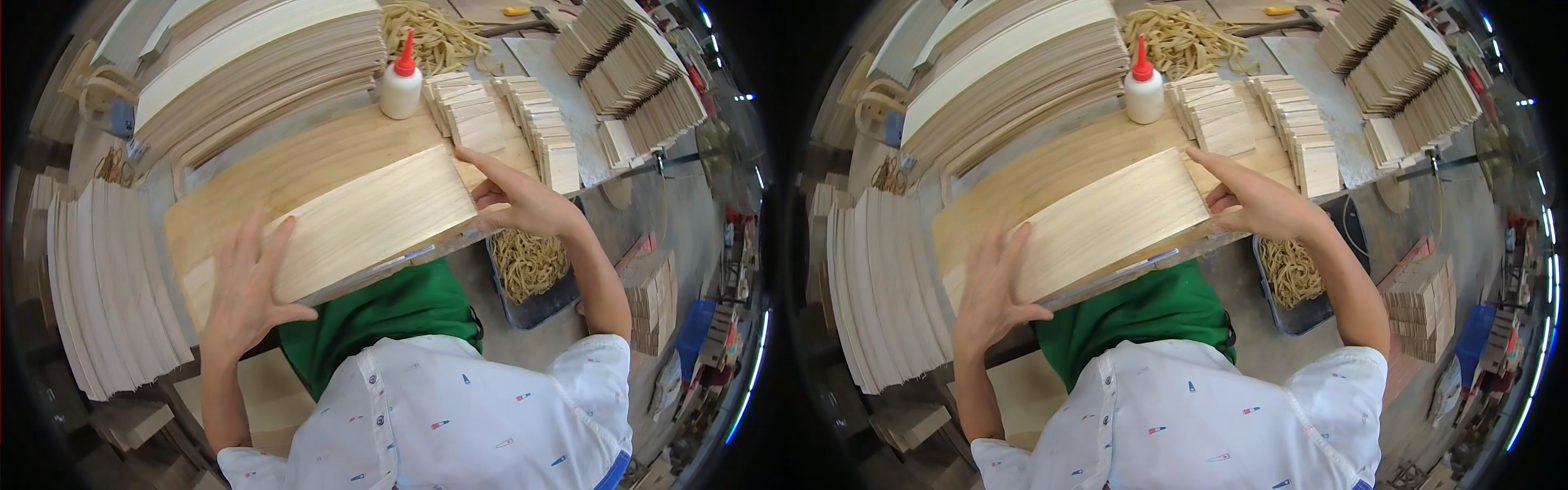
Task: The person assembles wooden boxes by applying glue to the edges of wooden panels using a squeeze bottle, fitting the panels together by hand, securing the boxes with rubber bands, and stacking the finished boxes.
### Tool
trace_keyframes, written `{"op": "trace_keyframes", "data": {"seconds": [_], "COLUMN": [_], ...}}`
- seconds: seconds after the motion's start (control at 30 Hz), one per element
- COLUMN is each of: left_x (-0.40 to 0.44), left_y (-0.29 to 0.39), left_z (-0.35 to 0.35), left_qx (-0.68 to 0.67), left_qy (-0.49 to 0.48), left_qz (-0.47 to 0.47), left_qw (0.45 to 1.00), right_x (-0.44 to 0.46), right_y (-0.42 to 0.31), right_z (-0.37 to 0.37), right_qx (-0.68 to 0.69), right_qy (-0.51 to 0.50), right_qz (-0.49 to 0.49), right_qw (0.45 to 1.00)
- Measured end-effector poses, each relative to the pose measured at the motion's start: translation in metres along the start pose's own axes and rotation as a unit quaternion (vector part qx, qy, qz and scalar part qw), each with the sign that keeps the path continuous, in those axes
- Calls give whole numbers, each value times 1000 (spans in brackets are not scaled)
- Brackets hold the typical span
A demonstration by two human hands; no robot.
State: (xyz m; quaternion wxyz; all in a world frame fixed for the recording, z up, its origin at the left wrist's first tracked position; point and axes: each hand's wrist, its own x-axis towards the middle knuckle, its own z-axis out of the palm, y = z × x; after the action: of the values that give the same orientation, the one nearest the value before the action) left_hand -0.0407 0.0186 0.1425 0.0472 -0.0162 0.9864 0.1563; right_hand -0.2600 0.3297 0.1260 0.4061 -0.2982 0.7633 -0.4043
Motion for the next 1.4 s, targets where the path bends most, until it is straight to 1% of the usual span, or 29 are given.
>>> {"op": "trace_keyframes", "data": {"seconds": [0.03,0.07,0.1,0.13,0.17,0.23,0.27,0.3,0.37,0.4,0.43,0.5,0.57,0.63,0.67,0.73,0.77,0.83,0.87,0.93,1.07,1.13,1.2,1.27,1.3,1.33,1.37,1.4], "left_x": [-5,-16,-33,-48,-59,-91,-97,-100,-99,-97,-91,-90,-86,-83,-81,-80,-81,-82,-80,-77,-74,-73,-75,-87,-97,-105,-110,-105], "left_y": [0,-10,-28,-42,-52,-80,-86,-91,-89,-86,-84,-85,-88,-90,-90,-88,-90,-95,-95,-96,-96,-94,-104,-119,-123,-114,-107,-94], "left_z": [-5,-12,-21,-28,-29,-34,-34,-31,-31,-33,-31,-30,-25,-23,-23,-26,-25,-21,-22,-24,-23,-22,-15,2,12,15,15,19], "left_qx": [35,36,16,-1,8,11,-38,-72,-143,-177,-176,-170,-173,-189,-189,-190,-190,-158,-159,-202,-198,-200,-168,-164,-254,-453,-512,-597], "left_qy": [0,0,24,48,46,-7,-40,-58,-81,-88,-85,-74,-71,-76,-78,-90,-91,-77,-77,-81,-70,-63,-62,-22,-7,27,38,101], "left_qz": [-8,-16,-25,-38,-58,-126,-140,-151,-175,-185,-195,-168,-160,-164,-162,-189,-188,-152,-152,-183,-172,-172,-138,-86,-125,-163,-164,-110], "left_qw": [999,999,999,998,997,992,989,984,971,963,961,968,969,965,965,959,959,973,973,959,962,963,974,983,959,876,843,789], "right_x": [0,-1,-1,0,1,9,13,16,21,23,24,25,24,23,23,23,23,24,24,24,23,23,22,19,14,10,6,3], "right_y": [0,1,3,1,4,9,7,3,-3,-6,-4,-1,2,3,5,8,9,9,9,11,12,15,31,25,17,14,27,37], "right_z": [-1,-2,-3,-7,-10,-9,-7,-4,2,6,3,4,5,8,8,8,8,7,7,8,8,5,-2,0,-1,-1,-1,-5], "right_qx": [-2,-53,-101,-121,-150,-201,-180,-190,-232,-225,-220,-216,-212,-240,-239,-224,-224,-219,-219,-200,-184,-190,-187,-175,-115,-50,-8,31], "right_qy": [-7,6,20,10,15,9,0,2,16,14,17,7,9,27,28,37,37,38,37,41,47,32,12,-2,-12,-15,-14,-11], "right_qz": [-3,-33,-64,-67,-83,-129,-90,-76,-93,-91,-83,-91,-91,-97,-95,-83,-82,-73,-72,-71,-53,-84,-85,-94,-73,-58,-62,-70], "right_qw": [1000,998,993,990,985,971,979,979,968,970,972,972,973,966,966,970,970,972,972,976,980,978,979,980,991,997,998,997]}}
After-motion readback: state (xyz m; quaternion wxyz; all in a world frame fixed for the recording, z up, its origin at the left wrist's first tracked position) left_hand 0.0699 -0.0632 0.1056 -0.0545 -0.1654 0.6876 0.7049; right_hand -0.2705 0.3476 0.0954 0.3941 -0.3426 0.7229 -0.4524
